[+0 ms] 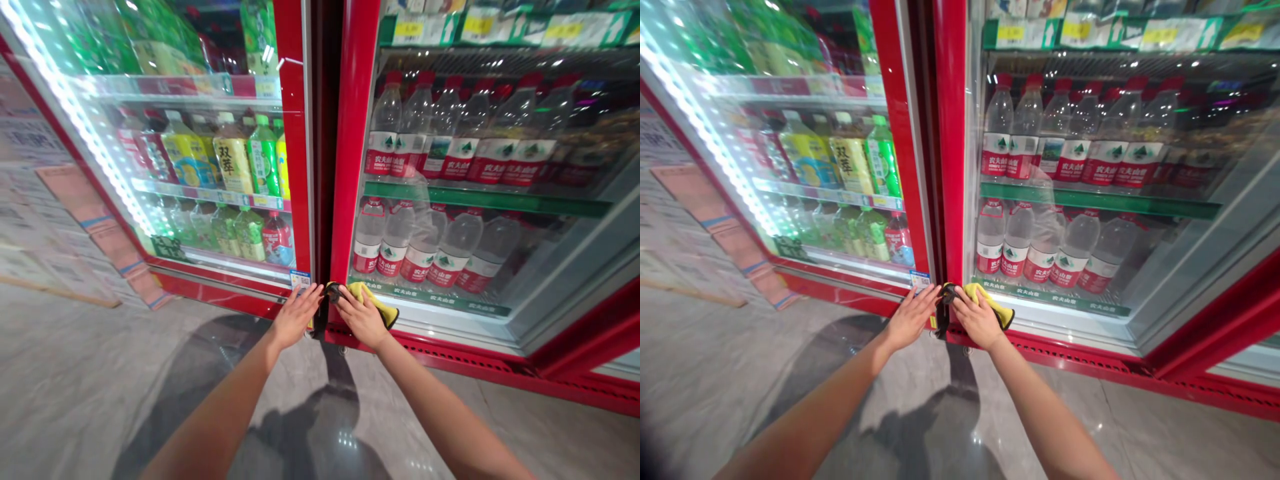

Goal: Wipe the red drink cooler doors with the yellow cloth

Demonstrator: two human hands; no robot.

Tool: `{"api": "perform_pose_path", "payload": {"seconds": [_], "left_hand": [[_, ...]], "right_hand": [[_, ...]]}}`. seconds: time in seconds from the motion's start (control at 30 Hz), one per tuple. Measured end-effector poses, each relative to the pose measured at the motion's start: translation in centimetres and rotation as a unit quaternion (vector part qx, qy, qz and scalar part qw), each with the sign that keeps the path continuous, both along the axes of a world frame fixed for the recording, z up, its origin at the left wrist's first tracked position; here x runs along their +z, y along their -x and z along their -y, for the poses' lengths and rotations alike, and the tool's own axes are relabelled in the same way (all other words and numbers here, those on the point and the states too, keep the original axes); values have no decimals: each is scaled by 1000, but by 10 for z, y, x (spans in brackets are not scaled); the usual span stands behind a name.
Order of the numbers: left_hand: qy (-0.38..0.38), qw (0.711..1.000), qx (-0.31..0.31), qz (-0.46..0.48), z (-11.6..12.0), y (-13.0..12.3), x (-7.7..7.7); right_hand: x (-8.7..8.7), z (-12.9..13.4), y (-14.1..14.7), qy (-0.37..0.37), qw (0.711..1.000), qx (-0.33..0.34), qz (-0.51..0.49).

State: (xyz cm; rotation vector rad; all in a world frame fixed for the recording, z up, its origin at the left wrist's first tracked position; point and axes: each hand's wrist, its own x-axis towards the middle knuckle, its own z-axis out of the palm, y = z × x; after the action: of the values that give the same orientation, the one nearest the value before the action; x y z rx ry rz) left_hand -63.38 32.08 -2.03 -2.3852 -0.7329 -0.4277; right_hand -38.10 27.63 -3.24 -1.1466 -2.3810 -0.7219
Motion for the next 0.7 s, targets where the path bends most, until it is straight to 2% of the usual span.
{"api": "perform_pose_path", "payload": {"seconds": [0.13,0.2,0.27,0.4,0.47,0.53,0.7], "left_hand": [[-2,1000,4,-1,2,6,-2],[1,1000,10,0,2,8,-1],[0,1000,21,14,1,9,1],[-1,996,51,78,-5,6,9],[0,993,55,102,-8,4,13],[0,992,54,113,-8,1,16],[-10,993,49,109,-5,-6,22]], "right_hand": [[-34,3,2,47,995,39,76],[-40,2,2,66,991,48,106],[-28,0,3,62,991,47,108],[35,-8,9,-9,999,1,31],[58,-9,13,-48,998,-38,-14],[60,-8,13,-73,995,-55,-31],[30,-2,7,-84,996,11,38]]}}
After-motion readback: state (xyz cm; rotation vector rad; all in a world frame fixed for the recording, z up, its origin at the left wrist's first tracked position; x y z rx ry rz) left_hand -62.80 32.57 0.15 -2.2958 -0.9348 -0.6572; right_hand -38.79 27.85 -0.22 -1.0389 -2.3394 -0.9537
